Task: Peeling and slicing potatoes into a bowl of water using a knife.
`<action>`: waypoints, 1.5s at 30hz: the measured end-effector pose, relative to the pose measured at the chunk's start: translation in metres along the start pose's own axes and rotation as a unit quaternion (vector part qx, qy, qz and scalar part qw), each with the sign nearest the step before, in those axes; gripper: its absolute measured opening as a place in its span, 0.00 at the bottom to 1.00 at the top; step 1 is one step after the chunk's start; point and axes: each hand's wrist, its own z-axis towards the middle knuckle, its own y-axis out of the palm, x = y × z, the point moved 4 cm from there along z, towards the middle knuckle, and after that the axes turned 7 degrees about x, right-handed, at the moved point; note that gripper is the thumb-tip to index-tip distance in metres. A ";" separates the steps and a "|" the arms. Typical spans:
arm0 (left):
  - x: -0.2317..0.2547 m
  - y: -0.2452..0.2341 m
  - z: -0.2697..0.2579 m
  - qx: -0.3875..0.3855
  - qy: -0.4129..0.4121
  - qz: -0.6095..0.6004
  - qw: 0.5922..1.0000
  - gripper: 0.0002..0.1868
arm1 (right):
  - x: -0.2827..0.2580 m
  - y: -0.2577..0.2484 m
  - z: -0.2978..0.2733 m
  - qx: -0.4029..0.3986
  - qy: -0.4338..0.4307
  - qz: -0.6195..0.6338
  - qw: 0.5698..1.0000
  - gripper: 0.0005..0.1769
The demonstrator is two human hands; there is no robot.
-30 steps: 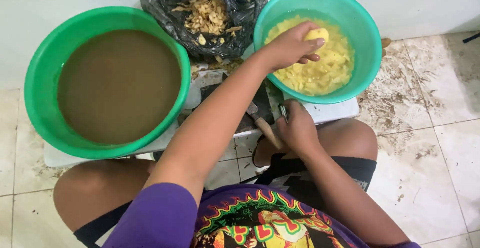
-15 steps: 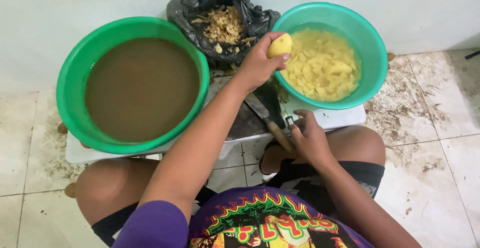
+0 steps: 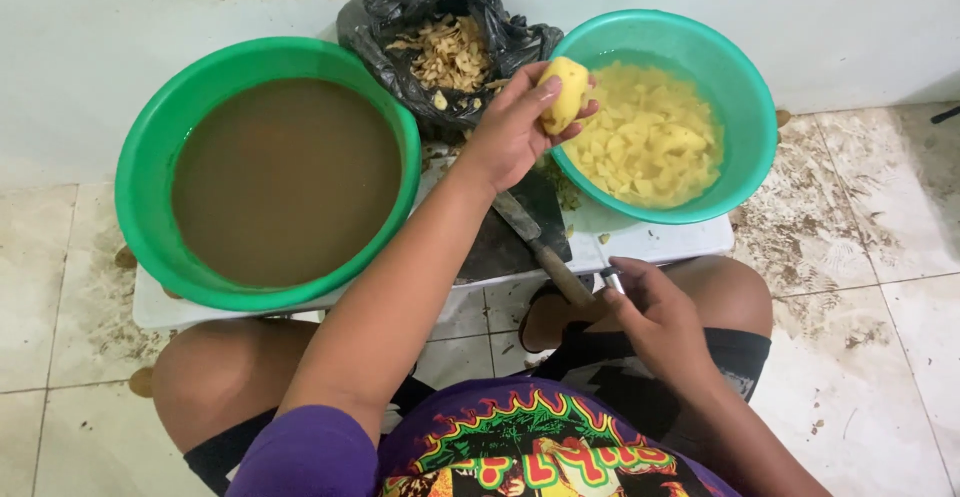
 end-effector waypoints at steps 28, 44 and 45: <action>-0.085 -0.006 0.056 -0.006 0.015 -0.025 1.000 0.23 | -0.020 0.004 0.171 0.184 -0.139 0.460 0.858 0.23; -0.033 -0.066 -0.061 0.174 -0.021 -0.047 0.983 0.22 | -0.037 0.017 0.147 0.088 -0.248 -0.065 0.963 0.16; -0.035 -0.077 -0.069 0.189 -0.029 -0.047 0.980 0.24 | -0.039 0.022 0.143 0.055 -0.260 -0.071 0.962 0.18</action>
